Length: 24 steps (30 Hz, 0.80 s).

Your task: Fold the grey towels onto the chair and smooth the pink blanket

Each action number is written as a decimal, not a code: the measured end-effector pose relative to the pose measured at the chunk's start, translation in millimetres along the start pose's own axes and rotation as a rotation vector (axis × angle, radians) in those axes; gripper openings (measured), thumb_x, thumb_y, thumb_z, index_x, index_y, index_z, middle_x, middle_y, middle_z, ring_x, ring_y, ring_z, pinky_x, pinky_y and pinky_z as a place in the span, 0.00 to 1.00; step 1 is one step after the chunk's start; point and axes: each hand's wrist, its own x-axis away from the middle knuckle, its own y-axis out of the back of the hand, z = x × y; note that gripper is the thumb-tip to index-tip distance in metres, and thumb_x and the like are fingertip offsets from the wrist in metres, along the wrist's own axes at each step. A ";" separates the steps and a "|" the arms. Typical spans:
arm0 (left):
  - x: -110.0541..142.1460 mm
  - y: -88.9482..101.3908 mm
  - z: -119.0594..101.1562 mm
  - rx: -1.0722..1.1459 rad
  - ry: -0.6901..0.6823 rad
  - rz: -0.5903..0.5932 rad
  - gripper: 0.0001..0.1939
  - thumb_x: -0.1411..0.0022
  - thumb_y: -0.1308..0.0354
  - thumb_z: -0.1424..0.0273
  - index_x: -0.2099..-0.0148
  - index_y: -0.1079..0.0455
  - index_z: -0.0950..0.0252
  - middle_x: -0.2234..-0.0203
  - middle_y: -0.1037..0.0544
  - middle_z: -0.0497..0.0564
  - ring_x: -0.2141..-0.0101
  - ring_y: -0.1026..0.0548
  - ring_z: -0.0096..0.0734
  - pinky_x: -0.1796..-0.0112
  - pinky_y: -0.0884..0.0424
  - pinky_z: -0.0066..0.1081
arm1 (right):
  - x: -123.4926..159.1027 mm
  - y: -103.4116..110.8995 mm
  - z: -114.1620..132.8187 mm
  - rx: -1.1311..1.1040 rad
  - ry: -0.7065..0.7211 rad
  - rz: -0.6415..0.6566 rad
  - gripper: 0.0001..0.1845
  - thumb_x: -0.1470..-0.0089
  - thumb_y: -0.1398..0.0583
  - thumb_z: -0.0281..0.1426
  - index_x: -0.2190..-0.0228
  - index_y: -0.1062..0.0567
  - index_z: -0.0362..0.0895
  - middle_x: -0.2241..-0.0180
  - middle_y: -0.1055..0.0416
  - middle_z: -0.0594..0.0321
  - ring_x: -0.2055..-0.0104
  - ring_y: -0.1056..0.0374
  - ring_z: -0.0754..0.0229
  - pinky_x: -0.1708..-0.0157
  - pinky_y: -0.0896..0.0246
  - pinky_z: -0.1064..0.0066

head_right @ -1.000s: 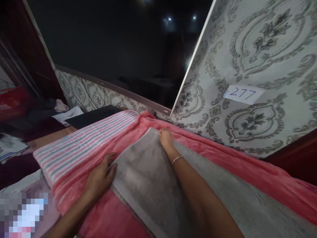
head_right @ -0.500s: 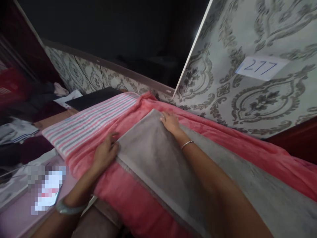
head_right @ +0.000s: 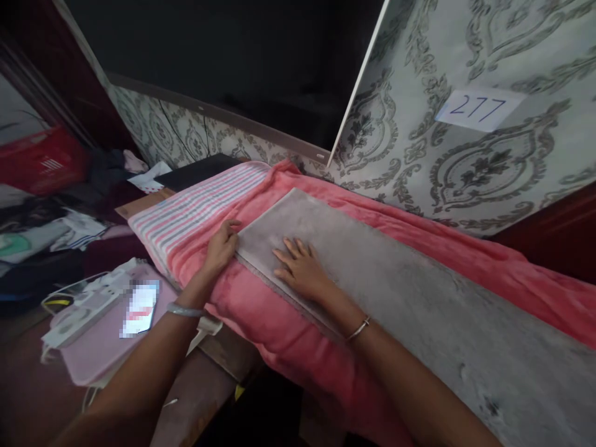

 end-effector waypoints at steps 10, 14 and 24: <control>-3.5 -3.1 8.3 0.134 -0.047 -0.009 0.27 0.50 0.49 0.76 0.45 0.31 0.65 0.74 0.31 0.45 0.72 0.32 0.33 0.70 0.37 0.31 | 67.1 -19.3 17.2 -0.065 0.088 -0.081 0.30 0.33 0.46 0.39 0.33 0.39 0.47 0.30 0.47 0.54 0.28 0.54 0.47 0.34 0.51 0.48; -8.8 -4.6 12.2 0.207 -0.050 -0.007 0.29 0.52 0.50 0.75 0.45 0.32 0.65 0.76 0.32 0.44 0.74 0.33 0.33 0.70 0.37 0.31 | 89.2 -21.5 9.3 -0.100 0.039 -0.289 0.23 0.36 0.44 0.32 0.41 0.28 0.45 0.43 0.31 0.50 0.41 0.37 0.49 0.41 0.40 0.53; -4.6 -2.5 7.6 0.124 -0.055 -0.006 0.28 0.54 0.46 0.74 0.47 0.30 0.65 0.75 0.33 0.44 0.73 0.35 0.32 0.70 0.41 0.31 | 94.0 -43.4 18.2 -0.100 -0.049 -0.605 0.13 0.36 0.45 0.24 0.56 0.21 0.44 0.62 0.28 0.55 0.59 0.35 0.53 0.57 0.38 0.63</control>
